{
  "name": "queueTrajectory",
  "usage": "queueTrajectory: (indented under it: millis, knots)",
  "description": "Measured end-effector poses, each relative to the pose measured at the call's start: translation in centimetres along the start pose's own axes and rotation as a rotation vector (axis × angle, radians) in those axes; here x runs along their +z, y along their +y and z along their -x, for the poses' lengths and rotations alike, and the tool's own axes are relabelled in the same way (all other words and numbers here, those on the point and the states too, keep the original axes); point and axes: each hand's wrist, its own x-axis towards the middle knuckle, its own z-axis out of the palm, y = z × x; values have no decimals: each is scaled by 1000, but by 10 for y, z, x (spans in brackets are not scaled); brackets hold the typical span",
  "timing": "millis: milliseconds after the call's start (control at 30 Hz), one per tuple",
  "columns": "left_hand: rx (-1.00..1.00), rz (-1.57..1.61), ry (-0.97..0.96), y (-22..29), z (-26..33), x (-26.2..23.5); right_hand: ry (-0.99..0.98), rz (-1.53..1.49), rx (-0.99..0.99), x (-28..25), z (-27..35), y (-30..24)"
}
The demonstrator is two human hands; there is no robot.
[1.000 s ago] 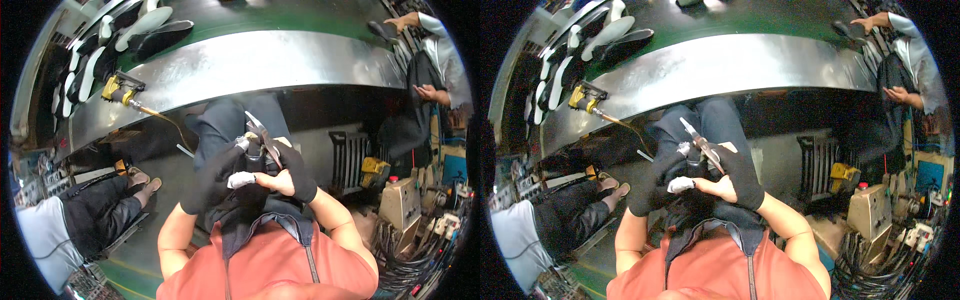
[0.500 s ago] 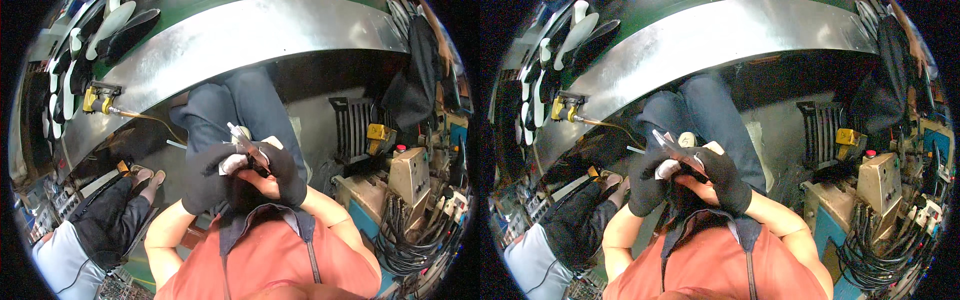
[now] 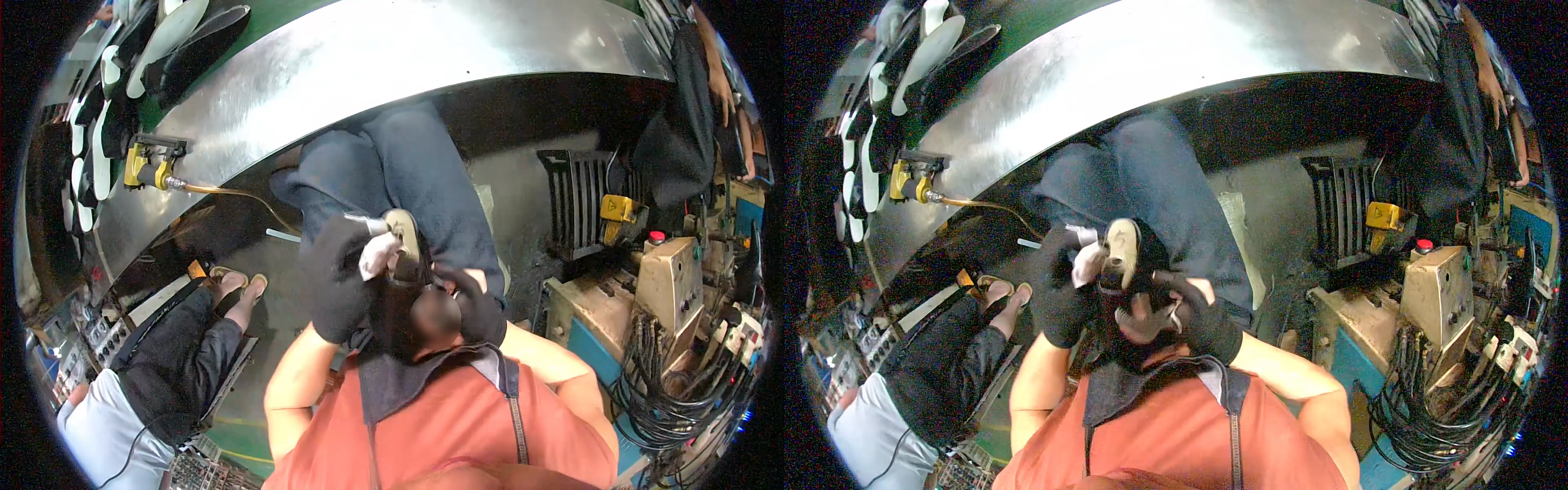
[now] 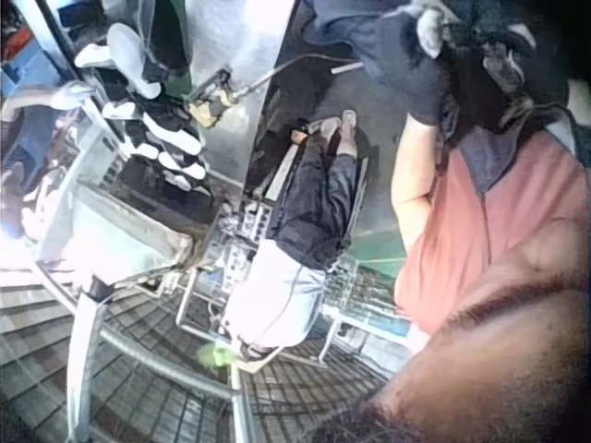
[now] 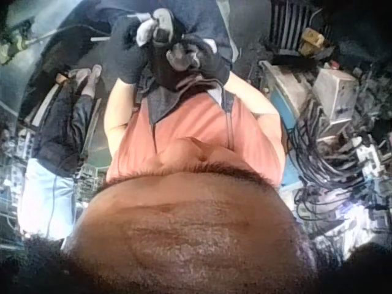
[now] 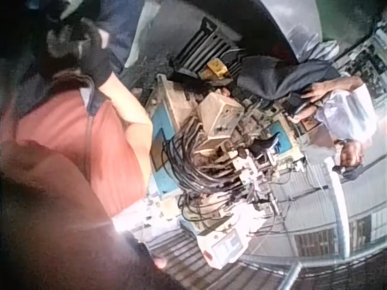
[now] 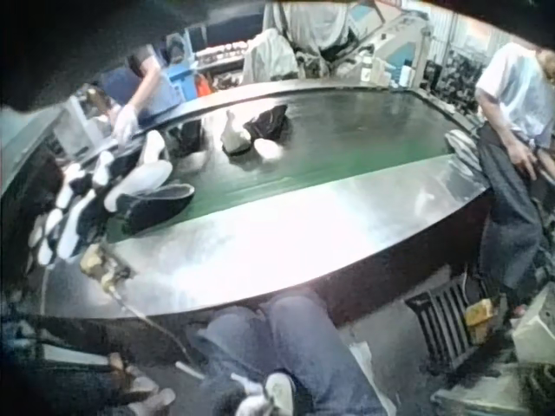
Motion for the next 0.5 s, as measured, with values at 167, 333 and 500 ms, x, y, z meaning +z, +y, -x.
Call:
queueTrajectory:
  millis: [167, 333, 500]
  knots:
    - [-867, 1067, -4, -78, 43, 48, -80, -179, -167, 12, -8, 19]
    - [-752, 1005, -216, -117, 20, 31, -73, 338, -272, -35, -91, -93]
    - [-536, 438, -5, -90, 40, 37, 81, 452, -191, -29, -109, -74]
